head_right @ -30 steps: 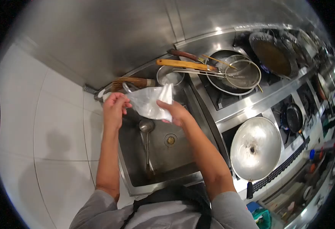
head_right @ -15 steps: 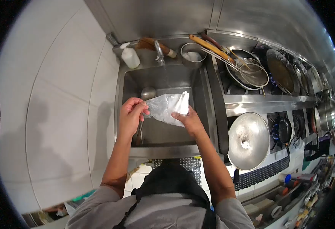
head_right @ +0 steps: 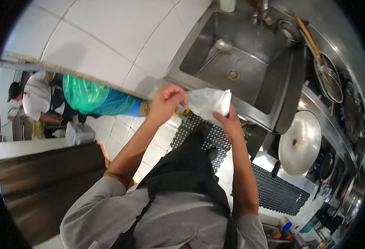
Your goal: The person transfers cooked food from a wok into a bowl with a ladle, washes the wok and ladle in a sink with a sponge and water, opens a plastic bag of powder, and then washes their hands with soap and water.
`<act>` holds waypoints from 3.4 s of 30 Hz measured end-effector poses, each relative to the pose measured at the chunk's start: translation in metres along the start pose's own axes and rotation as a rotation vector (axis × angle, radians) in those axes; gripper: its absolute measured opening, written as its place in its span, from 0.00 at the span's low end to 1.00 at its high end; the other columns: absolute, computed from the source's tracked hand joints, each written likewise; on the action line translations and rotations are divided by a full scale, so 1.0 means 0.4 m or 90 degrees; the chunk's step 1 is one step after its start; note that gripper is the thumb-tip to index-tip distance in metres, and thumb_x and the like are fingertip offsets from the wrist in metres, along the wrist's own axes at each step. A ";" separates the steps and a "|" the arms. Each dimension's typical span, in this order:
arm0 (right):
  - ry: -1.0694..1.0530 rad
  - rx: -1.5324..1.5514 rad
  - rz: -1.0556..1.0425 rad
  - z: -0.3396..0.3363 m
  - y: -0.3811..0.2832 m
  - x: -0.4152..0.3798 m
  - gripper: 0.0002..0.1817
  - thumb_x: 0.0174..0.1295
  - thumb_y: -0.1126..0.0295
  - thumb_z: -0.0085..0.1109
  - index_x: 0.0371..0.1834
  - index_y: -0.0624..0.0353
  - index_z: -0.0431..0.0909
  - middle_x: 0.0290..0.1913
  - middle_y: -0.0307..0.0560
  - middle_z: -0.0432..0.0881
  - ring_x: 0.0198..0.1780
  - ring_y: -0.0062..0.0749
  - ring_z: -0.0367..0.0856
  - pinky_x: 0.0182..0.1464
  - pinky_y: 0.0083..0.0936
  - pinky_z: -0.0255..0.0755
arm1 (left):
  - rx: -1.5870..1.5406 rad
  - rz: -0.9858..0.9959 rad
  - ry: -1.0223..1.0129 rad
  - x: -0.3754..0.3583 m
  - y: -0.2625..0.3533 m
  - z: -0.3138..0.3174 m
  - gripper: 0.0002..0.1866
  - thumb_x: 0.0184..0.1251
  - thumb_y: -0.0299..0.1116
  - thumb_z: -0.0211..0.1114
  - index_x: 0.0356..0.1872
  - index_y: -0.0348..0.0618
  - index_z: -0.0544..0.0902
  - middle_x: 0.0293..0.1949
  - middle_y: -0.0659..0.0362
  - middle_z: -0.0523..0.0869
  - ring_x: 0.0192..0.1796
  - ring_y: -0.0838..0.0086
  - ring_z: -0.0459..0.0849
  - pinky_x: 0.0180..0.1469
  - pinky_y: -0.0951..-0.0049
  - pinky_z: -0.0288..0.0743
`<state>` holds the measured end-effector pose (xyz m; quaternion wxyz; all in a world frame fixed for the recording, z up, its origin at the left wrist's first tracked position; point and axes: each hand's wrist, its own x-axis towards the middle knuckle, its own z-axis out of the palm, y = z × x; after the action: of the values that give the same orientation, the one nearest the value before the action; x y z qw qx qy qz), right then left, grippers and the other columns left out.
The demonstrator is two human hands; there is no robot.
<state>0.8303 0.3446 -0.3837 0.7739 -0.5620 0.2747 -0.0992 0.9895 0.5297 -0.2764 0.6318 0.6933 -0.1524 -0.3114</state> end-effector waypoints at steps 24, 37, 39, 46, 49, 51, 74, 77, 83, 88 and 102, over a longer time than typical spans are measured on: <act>-0.190 -0.635 -0.015 0.087 1.132 0.655 0.26 0.51 0.70 0.63 0.58 0.57 0.77 0.53 0.61 0.81 0.57 0.56 0.79 0.60 0.44 0.73 | -0.083 -0.357 0.248 0.222 -1.229 -0.189 0.07 0.73 0.34 0.61 0.43 0.42 0.80 0.34 0.62 0.85 0.29 0.77 0.86 0.23 0.80 0.72; 0.015 -0.507 0.174 -0.019 1.060 0.249 0.39 0.55 0.67 0.72 0.70 0.61 0.66 0.65 0.60 0.74 0.66 0.48 0.73 0.67 0.35 0.66 | 0.042 -0.740 0.341 -0.514 -1.249 -0.610 0.23 0.66 0.34 0.68 0.60 0.40 0.72 0.48 0.50 0.83 0.35 0.64 0.88 0.30 0.67 0.81; 0.130 -0.386 0.310 -0.126 1.088 0.099 0.36 0.57 0.66 0.71 0.67 0.64 0.68 0.56 0.56 0.79 0.54 0.40 0.79 0.56 0.31 0.73 | 0.074 -0.808 0.368 -0.636 -1.155 -0.658 0.19 0.70 0.34 0.65 0.57 0.40 0.74 0.49 0.49 0.83 0.36 0.65 0.89 0.31 0.67 0.82; 0.338 -0.424 0.632 -0.368 1.017 -0.370 0.23 0.56 0.62 0.73 0.55 0.55 0.80 0.40 0.47 0.85 0.37 0.35 0.82 0.36 0.34 0.78 | 0.127 -0.804 0.331 -0.788 -1.001 -0.749 0.17 0.70 0.35 0.62 0.56 0.42 0.76 0.46 0.53 0.83 0.37 0.64 0.88 0.32 0.68 0.80; 0.118 -0.500 0.624 -0.405 0.917 -0.433 0.22 0.60 0.60 0.69 0.56 0.54 0.79 0.43 0.44 0.85 0.39 0.37 0.82 0.37 0.36 0.78 | 0.073 -0.638 0.260 -0.715 -0.971 -0.755 0.18 0.68 0.39 0.63 0.53 0.41 0.78 0.42 0.56 0.84 0.37 0.67 0.87 0.34 0.68 0.81; 0.257 -0.309 0.657 -0.331 0.768 -0.433 0.22 0.62 0.58 0.65 0.58 0.52 0.79 0.52 0.44 0.83 0.52 0.41 0.79 0.46 0.45 0.78 | 0.115 -0.556 0.244 -0.594 -0.843 -0.692 0.16 0.67 0.38 0.65 0.51 0.41 0.80 0.40 0.57 0.86 0.36 0.71 0.87 0.32 0.71 0.80; 0.235 -0.454 0.468 -0.170 0.486 -0.774 0.15 0.66 0.60 0.57 0.52 0.49 0.83 0.36 0.35 0.81 0.37 0.29 0.79 0.38 0.33 0.74 | 0.043 -0.662 0.267 -0.611 -0.917 -0.821 0.14 0.67 0.35 0.61 0.51 0.46 0.81 0.43 0.56 0.83 0.38 0.66 0.84 0.36 0.66 0.79; 0.242 -0.447 0.469 -0.154 0.483 -0.773 0.15 0.66 0.60 0.56 0.52 0.49 0.83 0.37 0.36 0.82 0.37 0.31 0.79 0.39 0.34 0.75 | 0.038 -0.658 0.264 -0.633 -0.919 -0.818 0.13 0.67 0.35 0.61 0.50 0.46 0.82 0.43 0.56 0.83 0.38 0.66 0.84 0.36 0.66 0.79; 0.266 -0.424 0.464 -0.131 0.463 -0.738 0.15 0.66 0.61 0.55 0.51 0.49 0.84 0.38 0.38 0.84 0.39 0.35 0.81 0.41 0.37 0.76 | 0.016 -0.623 0.249 -0.560 -0.897 -0.813 0.16 0.65 0.34 0.61 0.53 0.44 0.79 0.45 0.56 0.82 0.41 0.65 0.84 0.40 0.64 0.79; 0.310 -0.373 0.433 -0.079 0.371 -0.652 0.15 0.66 0.61 0.54 0.51 0.50 0.85 0.39 0.40 0.85 0.40 0.39 0.83 0.43 0.39 0.77 | -0.037 -0.532 0.248 -0.475 -0.878 -0.805 0.19 0.64 0.37 0.62 0.55 0.44 0.77 0.45 0.58 0.82 0.42 0.64 0.84 0.42 0.63 0.79; 0.301 -0.399 0.384 -0.272 0.551 -0.758 0.14 0.65 0.63 0.50 0.44 0.53 0.85 0.38 0.48 0.83 0.44 0.36 0.85 0.43 0.45 0.79 | 0.137 -0.555 0.122 -0.392 -0.906 -0.702 0.08 0.67 0.33 0.63 0.45 0.48 0.81 0.38 0.56 0.84 0.36 0.64 0.85 0.34 0.62 0.81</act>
<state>0.4863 0.4730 -0.5161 0.4785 -0.6253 0.6097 0.0915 0.9795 0.9002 -0.5885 0.3774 0.7801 0.1813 -0.4650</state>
